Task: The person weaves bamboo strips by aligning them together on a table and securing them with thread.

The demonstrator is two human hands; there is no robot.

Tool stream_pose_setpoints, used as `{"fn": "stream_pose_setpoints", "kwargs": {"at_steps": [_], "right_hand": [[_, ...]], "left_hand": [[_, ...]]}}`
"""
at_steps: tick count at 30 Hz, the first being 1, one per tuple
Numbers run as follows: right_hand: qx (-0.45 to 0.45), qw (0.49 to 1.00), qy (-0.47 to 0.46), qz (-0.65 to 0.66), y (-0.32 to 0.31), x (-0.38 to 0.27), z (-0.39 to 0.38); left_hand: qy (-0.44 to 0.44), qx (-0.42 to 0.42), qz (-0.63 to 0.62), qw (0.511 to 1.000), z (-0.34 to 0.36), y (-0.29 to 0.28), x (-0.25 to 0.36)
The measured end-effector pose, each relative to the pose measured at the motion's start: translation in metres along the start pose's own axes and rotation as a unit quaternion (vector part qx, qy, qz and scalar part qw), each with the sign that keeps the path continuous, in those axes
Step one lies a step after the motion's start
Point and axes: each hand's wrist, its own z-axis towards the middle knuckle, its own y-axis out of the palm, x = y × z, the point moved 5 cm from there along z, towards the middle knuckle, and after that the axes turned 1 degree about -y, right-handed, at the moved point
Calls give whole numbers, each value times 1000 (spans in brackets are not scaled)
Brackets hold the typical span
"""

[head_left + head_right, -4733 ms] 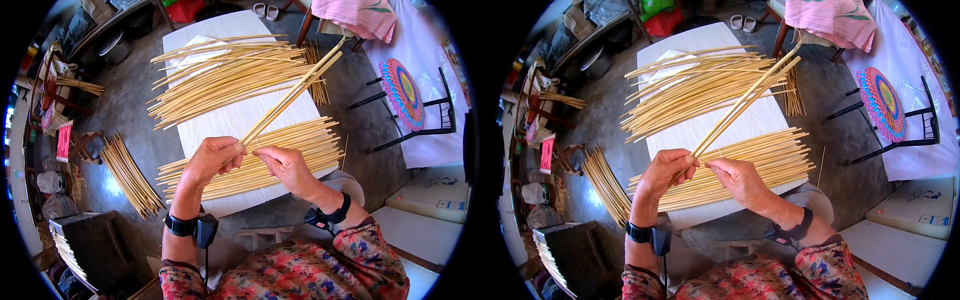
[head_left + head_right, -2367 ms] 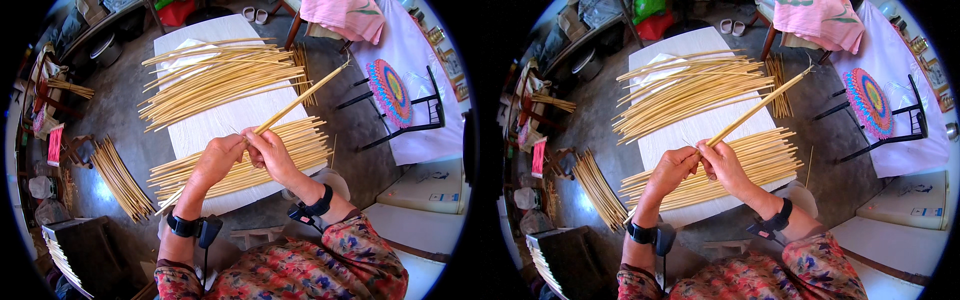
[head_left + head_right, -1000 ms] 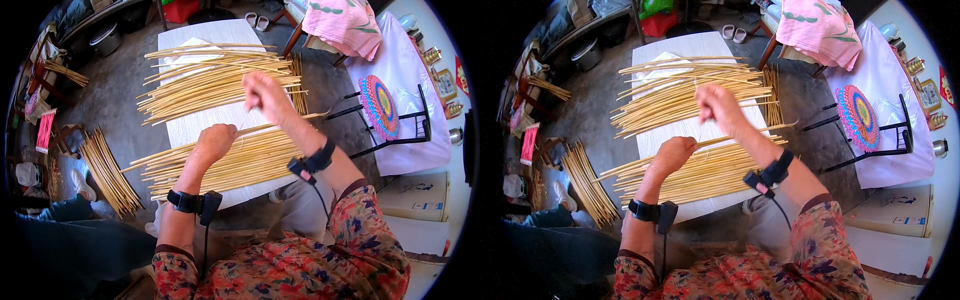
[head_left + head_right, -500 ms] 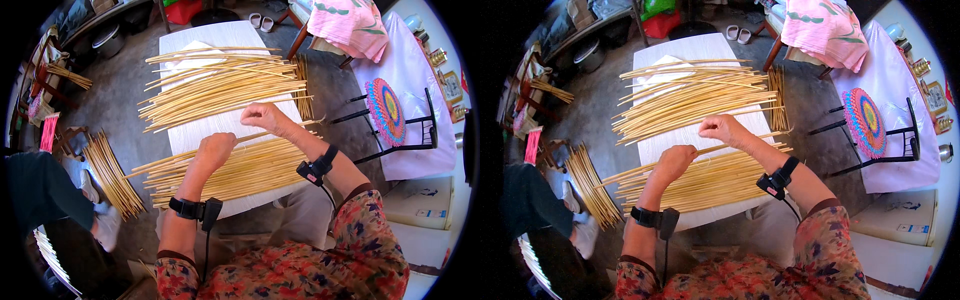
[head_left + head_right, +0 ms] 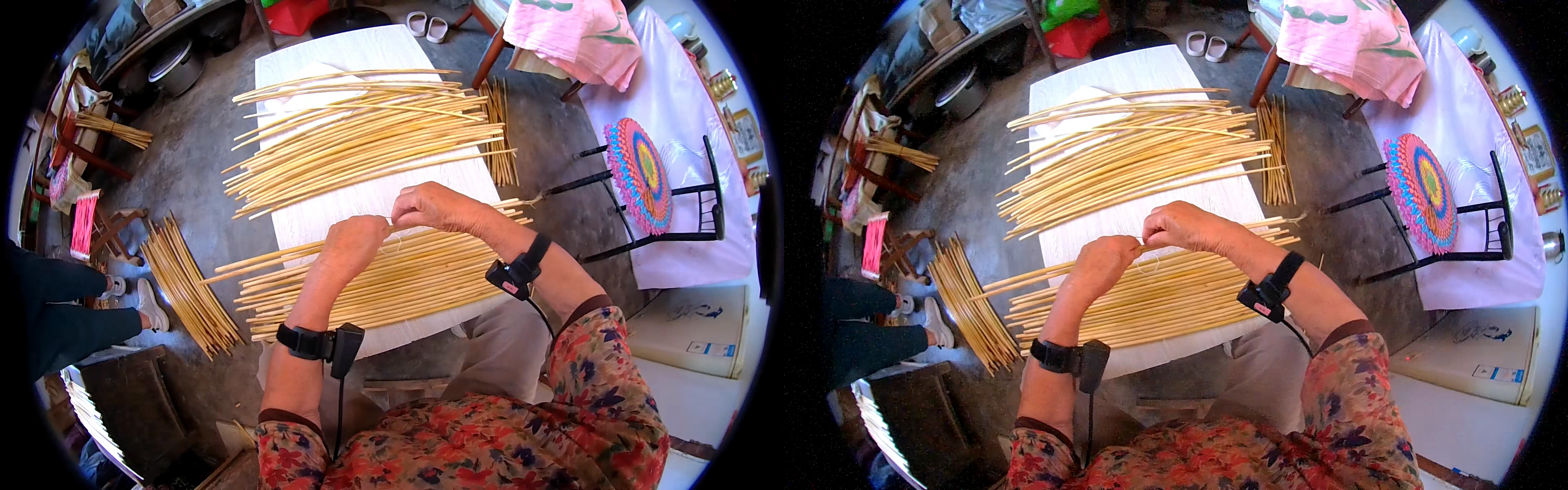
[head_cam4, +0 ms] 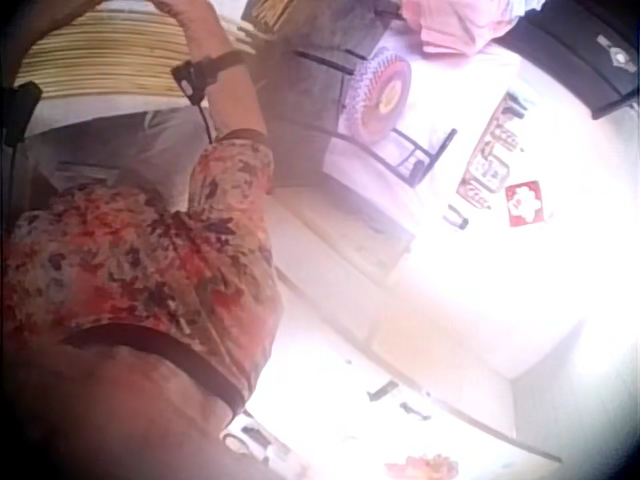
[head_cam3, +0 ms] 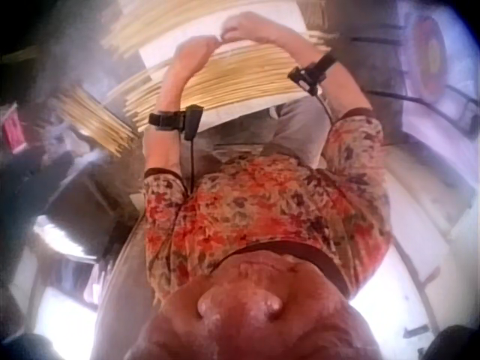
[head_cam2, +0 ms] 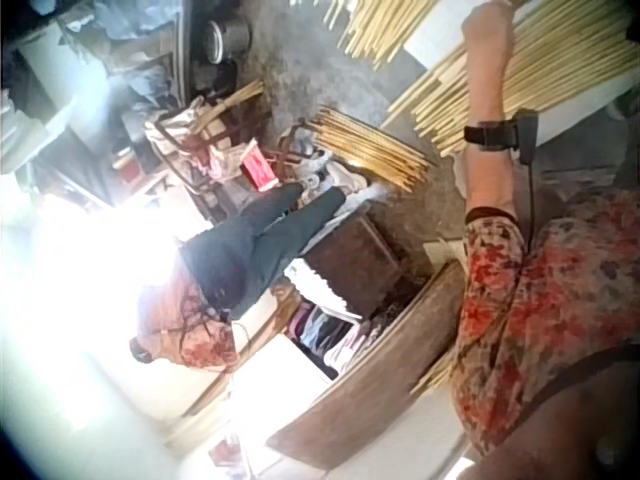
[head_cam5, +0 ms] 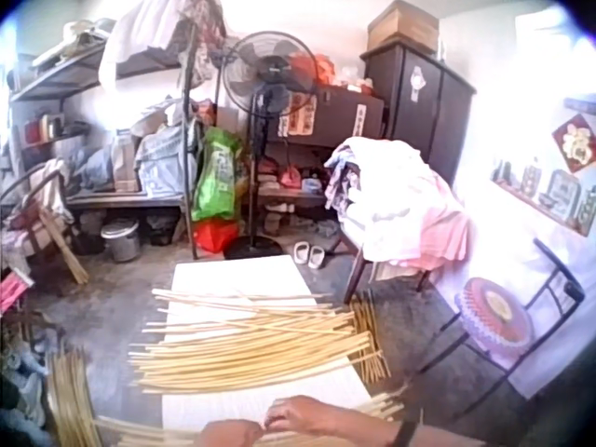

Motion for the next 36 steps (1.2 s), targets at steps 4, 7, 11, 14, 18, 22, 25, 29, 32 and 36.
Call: {"fn": "stream_pose_setpoints", "kwargs": {"at_steps": [4,7,11,14,18,22,25,29,32,36], "right_hand": [[57,997,-15,-39,-6,4,-5],[91,994,-29,-62,-8,6,-8],[115,992,-43,-5,-13,5,-9],[58,997,-41,19,-6,3,-7],[-4,999,-30,33,5,11,-3],[24,999,-32,-25,4,4,-2],[86,991,-65,-83,1,0,-4],[161,947,-147,-238,0,-11,-5],[206,907,-176,-322,-9,-16,-3],[297,859,-176,-378,-35,-10,-2]], "left_hand": [[15,-6,16,1000,1,5,3],[11,-1,-10,1000,1,8,1],[12,-5,-7,1000,-1,7,2],[11,2,-7,1000,-4,2,3],[13,6,19,1000,-5,5,-2],[20,18,-1,1000,-6,3,1],[14,23,-19,999,-2,2,-1],[-9,3,-34,999,7,-2,-2],[-13,-14,-21,1000,11,3,-8],[-18,-17,-35,999,10,20,-25]]}}
